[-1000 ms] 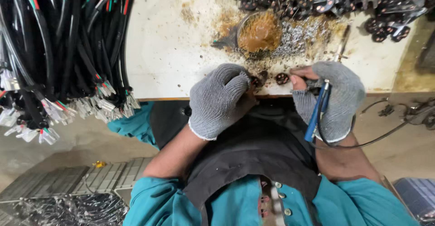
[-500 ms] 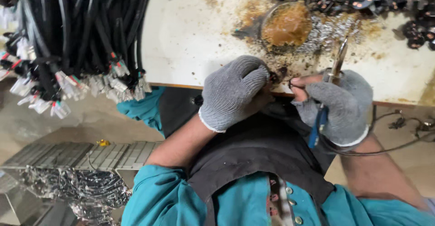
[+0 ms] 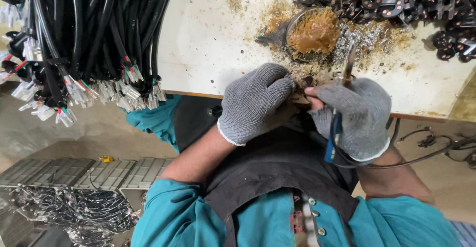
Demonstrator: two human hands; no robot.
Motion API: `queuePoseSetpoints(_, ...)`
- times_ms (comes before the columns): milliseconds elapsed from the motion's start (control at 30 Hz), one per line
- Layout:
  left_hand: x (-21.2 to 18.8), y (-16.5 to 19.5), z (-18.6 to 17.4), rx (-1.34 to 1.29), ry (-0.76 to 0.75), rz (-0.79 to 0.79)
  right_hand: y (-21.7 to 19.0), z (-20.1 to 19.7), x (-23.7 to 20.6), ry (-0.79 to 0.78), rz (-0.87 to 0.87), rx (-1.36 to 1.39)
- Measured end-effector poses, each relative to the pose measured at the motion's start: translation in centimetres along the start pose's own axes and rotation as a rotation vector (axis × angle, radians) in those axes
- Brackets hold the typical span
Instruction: The person, wearing fingerless gloves, solders wire ends onto electrical lamp-holder components at a workbench. They hold a wire in one hand and a soldering iron in the other, dip wires into a pot of flux, apply the hot iron to the wire and terminal, and set finished assemblies aside with a pile of completed parts accumulating on the bench.
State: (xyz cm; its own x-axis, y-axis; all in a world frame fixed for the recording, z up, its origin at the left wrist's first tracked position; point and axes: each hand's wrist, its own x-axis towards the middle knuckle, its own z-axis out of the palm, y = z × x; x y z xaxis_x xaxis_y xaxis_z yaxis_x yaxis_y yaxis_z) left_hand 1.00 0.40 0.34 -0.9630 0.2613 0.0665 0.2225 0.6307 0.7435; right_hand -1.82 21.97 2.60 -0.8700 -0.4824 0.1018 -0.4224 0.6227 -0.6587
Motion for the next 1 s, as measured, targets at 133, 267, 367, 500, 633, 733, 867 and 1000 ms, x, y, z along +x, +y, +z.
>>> queuePoseSetpoints(133,-0.1,-0.1,-0.1,-0.025,-0.015,-0.001,0.2,1.4,0.4,0.185,-0.003,0.116)
queuePoseSetpoints(267,-0.1,-0.2,-0.1,-0.011,-0.031,-0.013,-0.5,2.0,0.2,0.246,0.355,0.581)
queuePoseSetpoints(367,-0.1,-0.4,-0.2,-0.05,-0.019,0.012,-1.2,1.2,0.2,0.102,0.119,-0.056)
queuePoseSetpoints(500,-0.2,-0.5,-0.1,-0.039,-0.034,-0.004,-2.1,-0.2,0.6,0.075,0.226,-0.104)
queuePoseSetpoints(633,0.0,-0.3,-0.1,-0.025,-0.023,-0.019,-2.8,-1.0,1.8,0.104,0.322,0.235)
queuePoseSetpoints(733,0.0,-0.1,-0.2,-0.06,-0.022,-0.025,-2.4,-2.4,2.7,0.001,0.01,-0.328)
queuePoseSetpoints(867,-0.2,-0.3,-0.1,-0.082,-0.021,-0.025,-1.5,-3.0,2.5,-0.153,-0.154,-0.326)
queuePoseSetpoints(1000,-0.6,-0.6,0.2,-0.066,0.012,0.032,-1.5,-1.3,0.9,-0.219,0.178,-0.116)
